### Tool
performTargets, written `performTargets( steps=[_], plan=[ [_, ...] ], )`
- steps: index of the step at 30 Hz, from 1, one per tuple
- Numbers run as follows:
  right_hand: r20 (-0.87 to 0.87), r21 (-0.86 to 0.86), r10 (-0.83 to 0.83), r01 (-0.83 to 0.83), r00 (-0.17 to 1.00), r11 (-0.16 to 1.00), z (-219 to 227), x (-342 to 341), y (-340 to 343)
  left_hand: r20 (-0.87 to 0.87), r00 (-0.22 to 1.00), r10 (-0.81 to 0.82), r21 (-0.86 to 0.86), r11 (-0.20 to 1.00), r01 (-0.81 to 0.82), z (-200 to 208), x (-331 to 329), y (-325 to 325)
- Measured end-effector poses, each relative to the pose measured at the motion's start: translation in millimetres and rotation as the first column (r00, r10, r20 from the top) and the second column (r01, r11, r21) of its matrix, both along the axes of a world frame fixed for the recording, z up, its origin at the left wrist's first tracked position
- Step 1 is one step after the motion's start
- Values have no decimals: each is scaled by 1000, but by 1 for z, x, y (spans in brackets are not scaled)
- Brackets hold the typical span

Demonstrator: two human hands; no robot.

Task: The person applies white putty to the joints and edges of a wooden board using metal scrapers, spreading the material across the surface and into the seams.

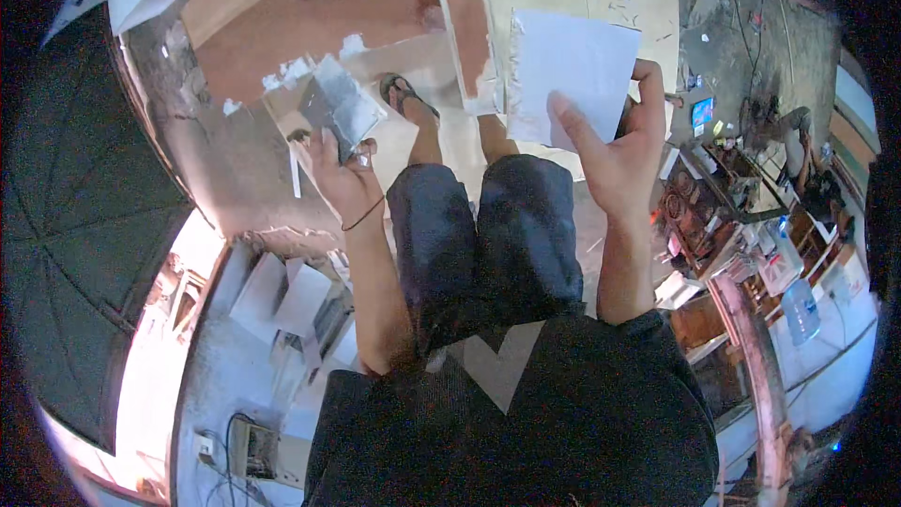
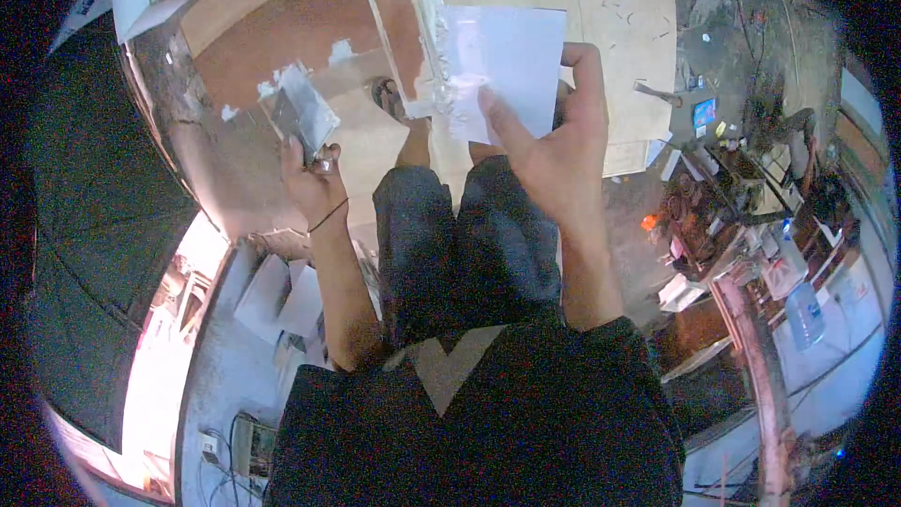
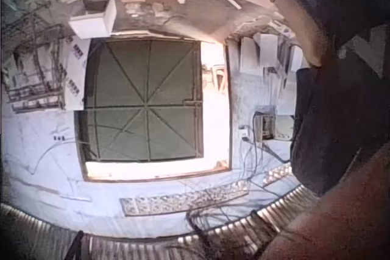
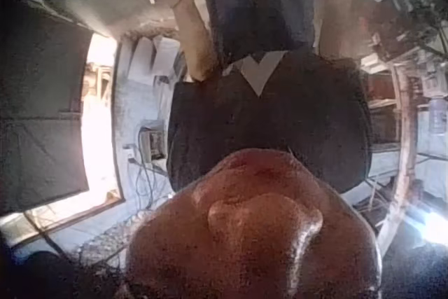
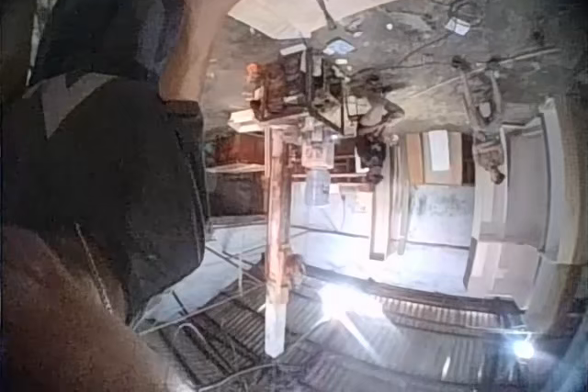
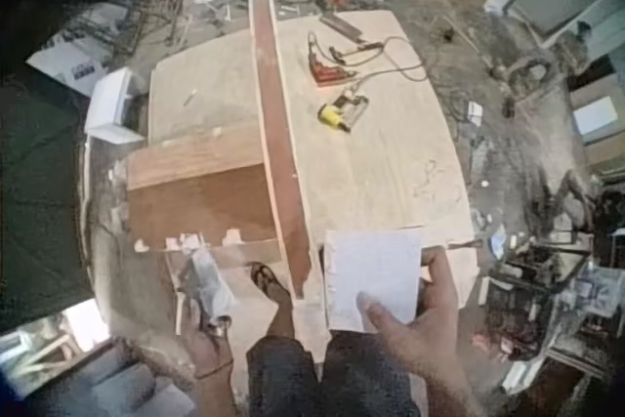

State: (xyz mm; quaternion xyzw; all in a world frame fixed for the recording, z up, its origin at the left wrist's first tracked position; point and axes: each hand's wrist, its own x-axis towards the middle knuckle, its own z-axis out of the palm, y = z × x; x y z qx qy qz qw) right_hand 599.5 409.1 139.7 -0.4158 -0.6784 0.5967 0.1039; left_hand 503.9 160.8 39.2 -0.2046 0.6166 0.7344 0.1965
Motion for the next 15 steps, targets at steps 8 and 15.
performTargets(
  steps=[8,15],
  plan=[
    [52,111,56,-61,997,992,-6,-8,-15,147,987,65,102,992,-80,-2,22,7],
    [186,257,-11,-38,982,966,6,-3,-15,153,981,116,47,991,-124,-6,19,3]
  ],
)
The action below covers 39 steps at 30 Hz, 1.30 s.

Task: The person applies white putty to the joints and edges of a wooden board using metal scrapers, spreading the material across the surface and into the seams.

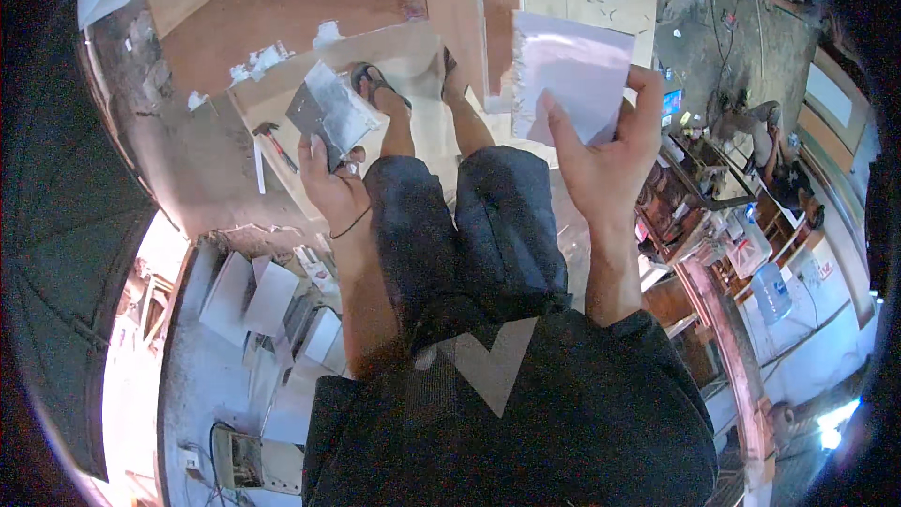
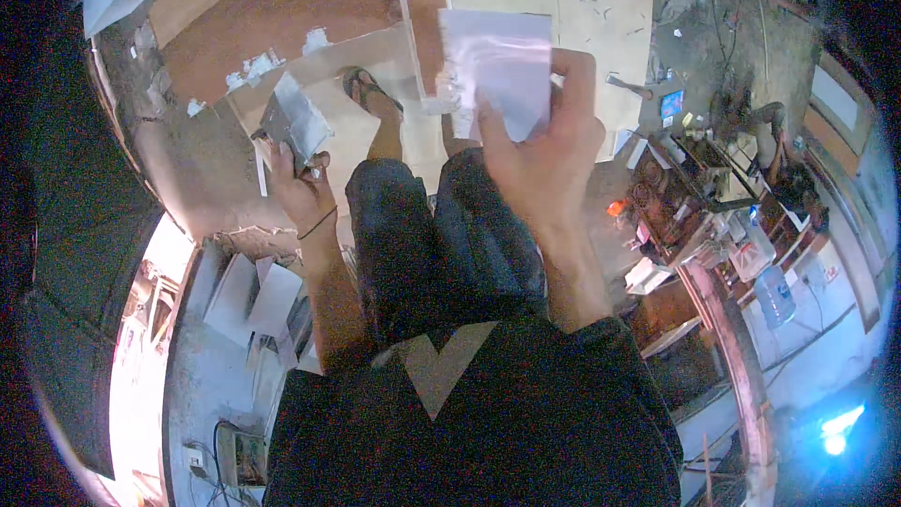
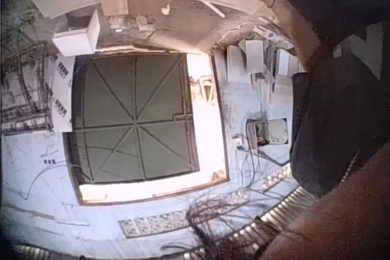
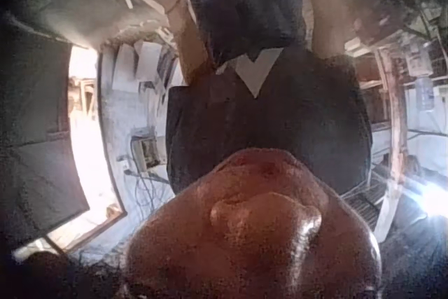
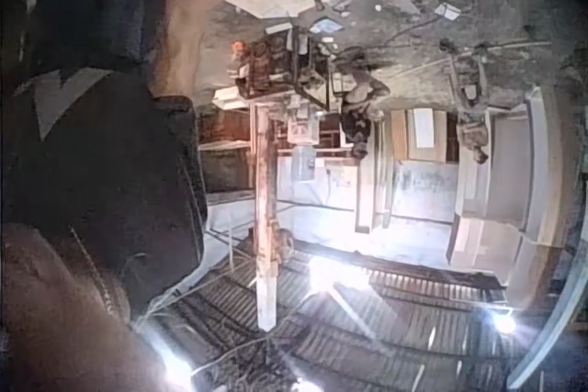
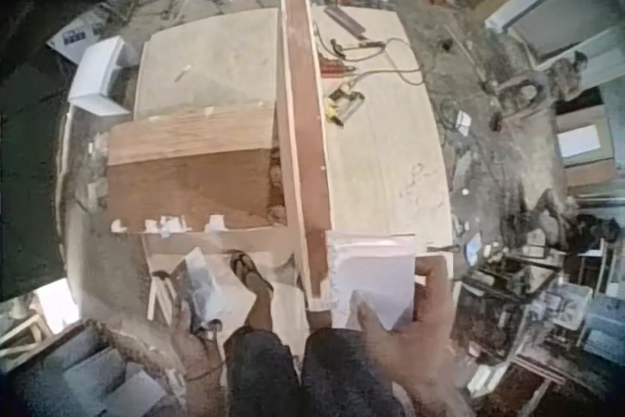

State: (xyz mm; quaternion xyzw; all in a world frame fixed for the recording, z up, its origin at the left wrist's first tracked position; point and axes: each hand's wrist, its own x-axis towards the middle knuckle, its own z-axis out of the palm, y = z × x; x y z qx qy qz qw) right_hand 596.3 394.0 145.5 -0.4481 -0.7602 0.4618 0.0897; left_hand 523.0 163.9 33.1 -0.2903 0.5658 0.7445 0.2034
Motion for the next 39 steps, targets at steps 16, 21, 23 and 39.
performTargets(
  steps=[16,21,23,39],
  plan=[
    [-168,-178,-93,63,981,982,-19,-11,23,5,999,-39,-108,993,40,2,-12,-8],
    [-173,-195,-54,19,984,981,-34,-7,34,23,999,-25,54,998,24,1,-9,-19],
    [-126,-73,-8,-2,992,997,-37,1,44,10,996,-87,-3,996,87,-4,-7,-25],
    [4,155,47,-47,999,987,-11,-20,24,30,999,-32,-29,999,33,10,-12,1]
  ],
)
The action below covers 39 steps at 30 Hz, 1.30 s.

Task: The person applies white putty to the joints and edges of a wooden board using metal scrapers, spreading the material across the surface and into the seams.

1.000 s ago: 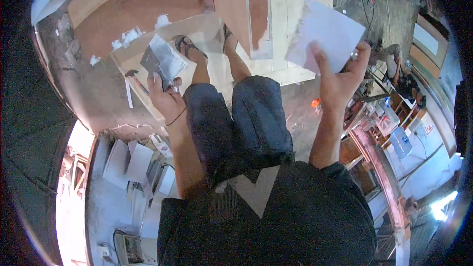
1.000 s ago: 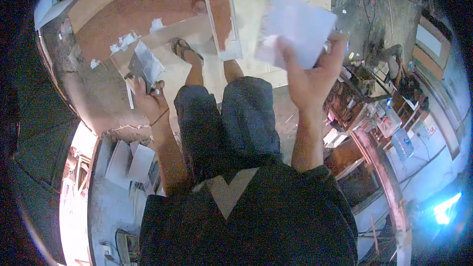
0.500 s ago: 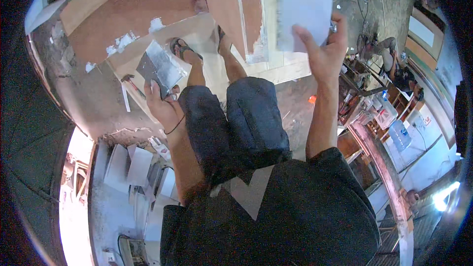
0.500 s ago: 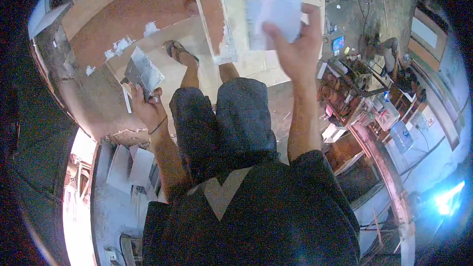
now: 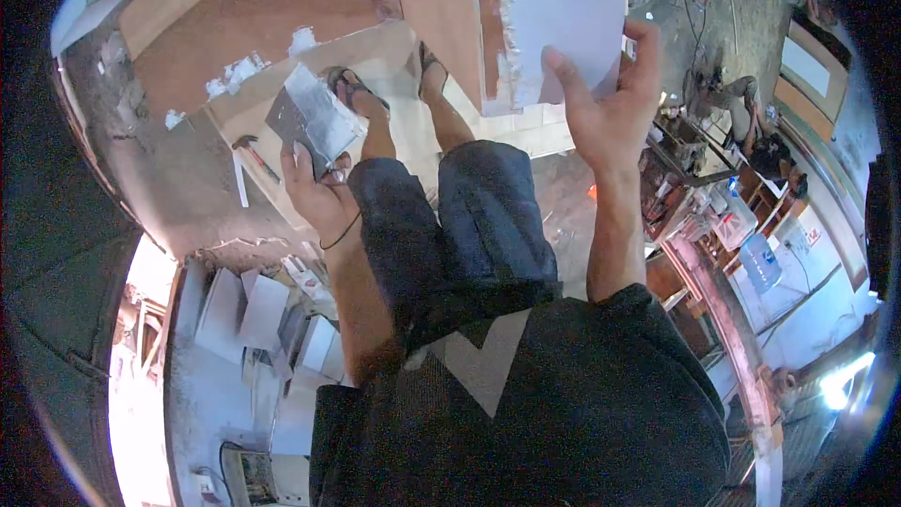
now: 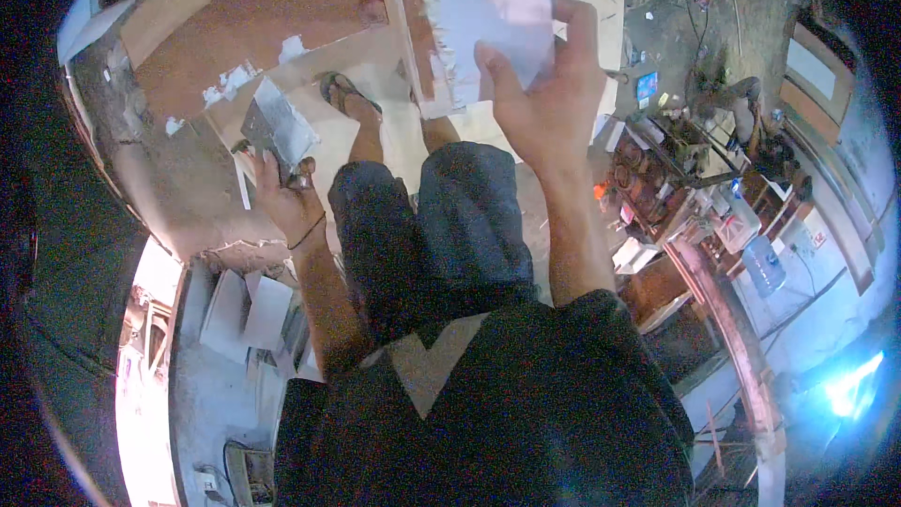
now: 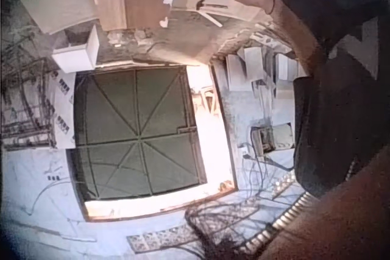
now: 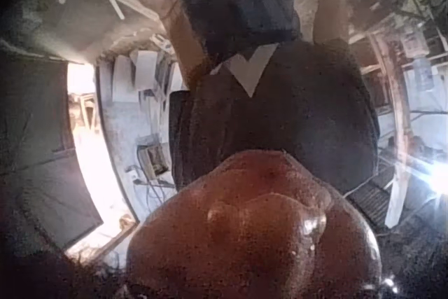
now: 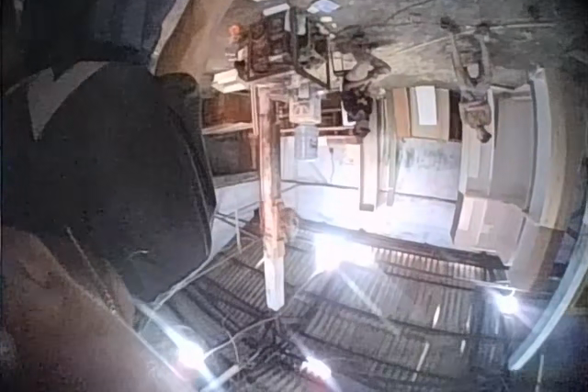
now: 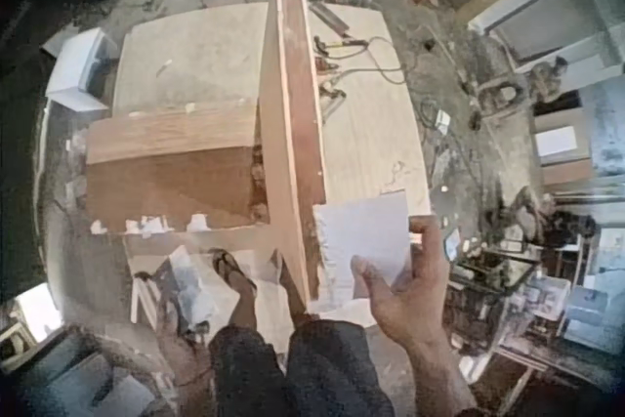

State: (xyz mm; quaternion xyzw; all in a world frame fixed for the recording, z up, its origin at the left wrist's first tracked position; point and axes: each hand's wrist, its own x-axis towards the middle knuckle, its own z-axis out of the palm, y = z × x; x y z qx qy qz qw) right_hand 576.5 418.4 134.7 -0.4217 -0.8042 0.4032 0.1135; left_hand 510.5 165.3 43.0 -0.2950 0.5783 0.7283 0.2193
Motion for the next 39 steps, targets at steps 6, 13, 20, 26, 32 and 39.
performTargets(
  steps=[6,13,20,26,32,39],
  plan=[
    [89,237,-52,30,995,971,-23,45,43,-33,999,25,6,1000,-25,-6,-1,-4],
    [-209,-336,-112,36,971,941,-15,21,5,-93,996,-18,53,998,23,1,5,5],
    [-243,-501,-125,-14,962,865,-38,6,15,-103,992,-68,4,998,69,-2,11,10],
    [-265,-583,-116,-63,957,810,-58,8,21,-108,994,-3,-93,996,-7,2,11,21],
    [-266,-587,-134,-50,955,808,-63,10,21,-149,989,-12,34,999,18,6,7,28],
    [-174,-518,-252,129,952,846,-78,42,45,-174,983,60,97,994,-43,-4,10,29]
  ],
)
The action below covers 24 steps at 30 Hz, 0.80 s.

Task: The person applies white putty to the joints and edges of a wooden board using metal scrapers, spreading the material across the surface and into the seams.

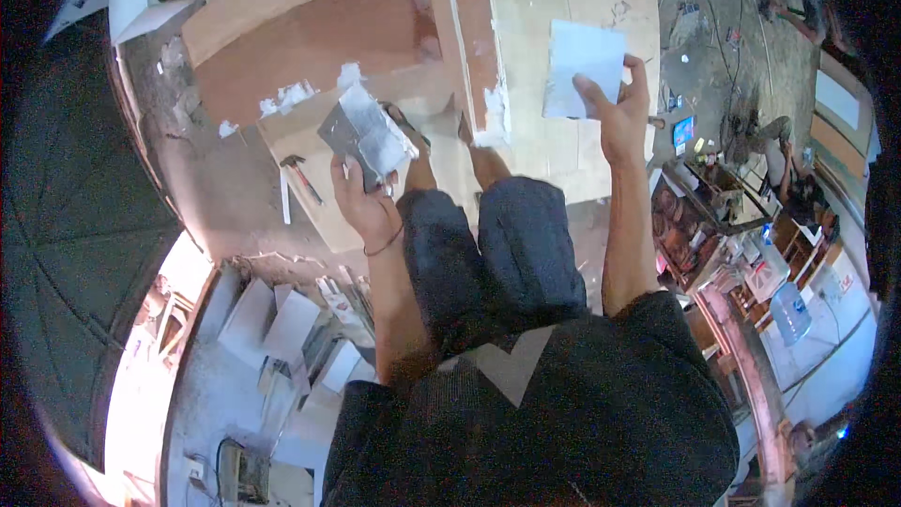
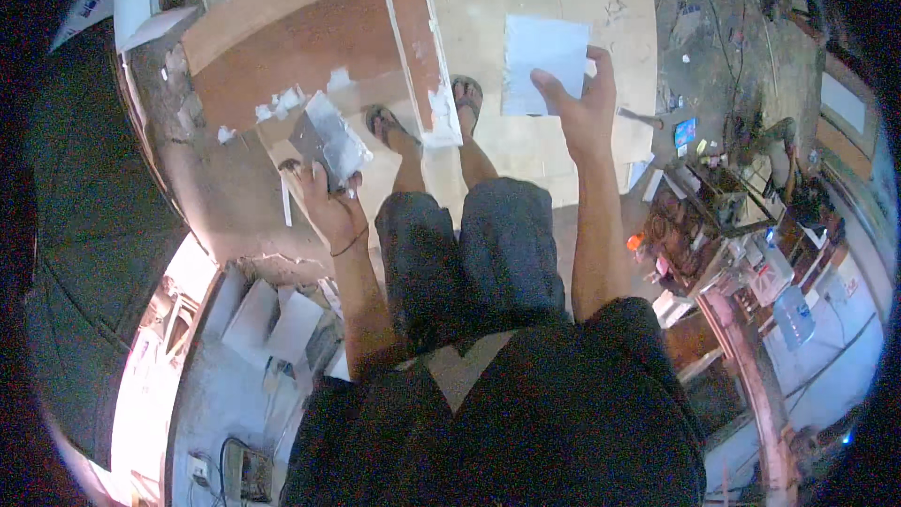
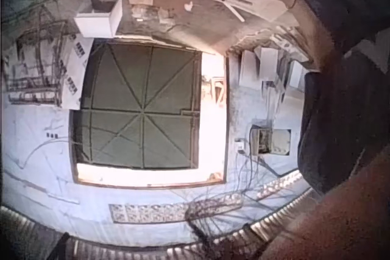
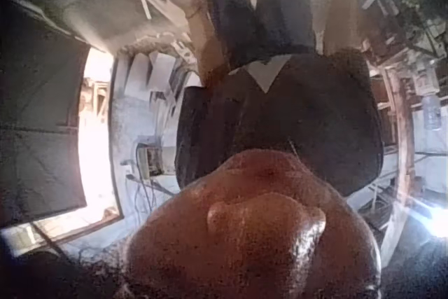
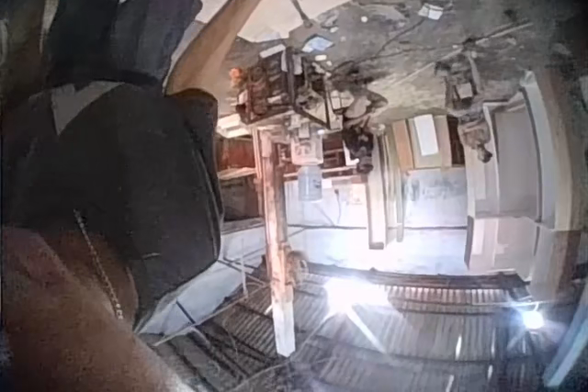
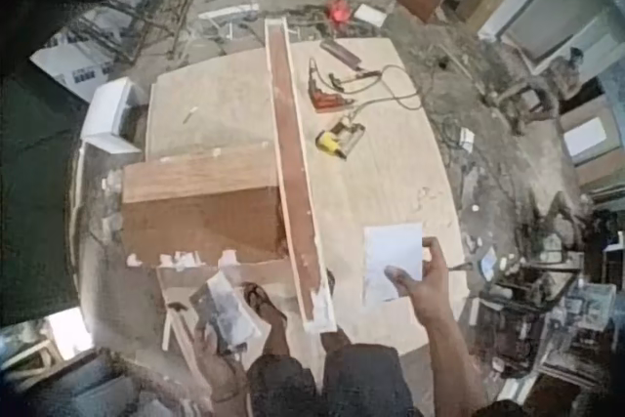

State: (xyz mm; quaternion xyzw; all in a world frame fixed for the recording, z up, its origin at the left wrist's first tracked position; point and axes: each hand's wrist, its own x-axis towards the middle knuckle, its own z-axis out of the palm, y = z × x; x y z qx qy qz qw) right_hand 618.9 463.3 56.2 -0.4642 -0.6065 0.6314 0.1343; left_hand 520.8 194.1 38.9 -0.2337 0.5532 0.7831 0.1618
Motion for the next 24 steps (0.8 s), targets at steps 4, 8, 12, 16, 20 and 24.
performTargets(
  steps=[4,8,12,16,20,24],
  plan=[
    [-100,-113,75,-86,992,990,29,-16,-25,43,998,-40,3,999,40,-3,6,-12],
    [-42,-49,178,-180,983,982,44,-36,-41,55,996,-67,0,998,67,0,10,-10],
    [57,263,153,-163,987,951,57,-35,-54,39,997,-74,-29,997,75,1,10,-6],
    [126,260,146,-174,981,950,60,-32,-53,24,998,-51,-12,999,51,3,6,-2],
    [162,279,143,-184,976,942,61,-27,-44,16,999,28,-44,999,-27,12,-4,3],
    [418,488,112,-327,901,809,45,5,-7,36,995,88,-15,996,-88,16,-8,1]
  ],
)
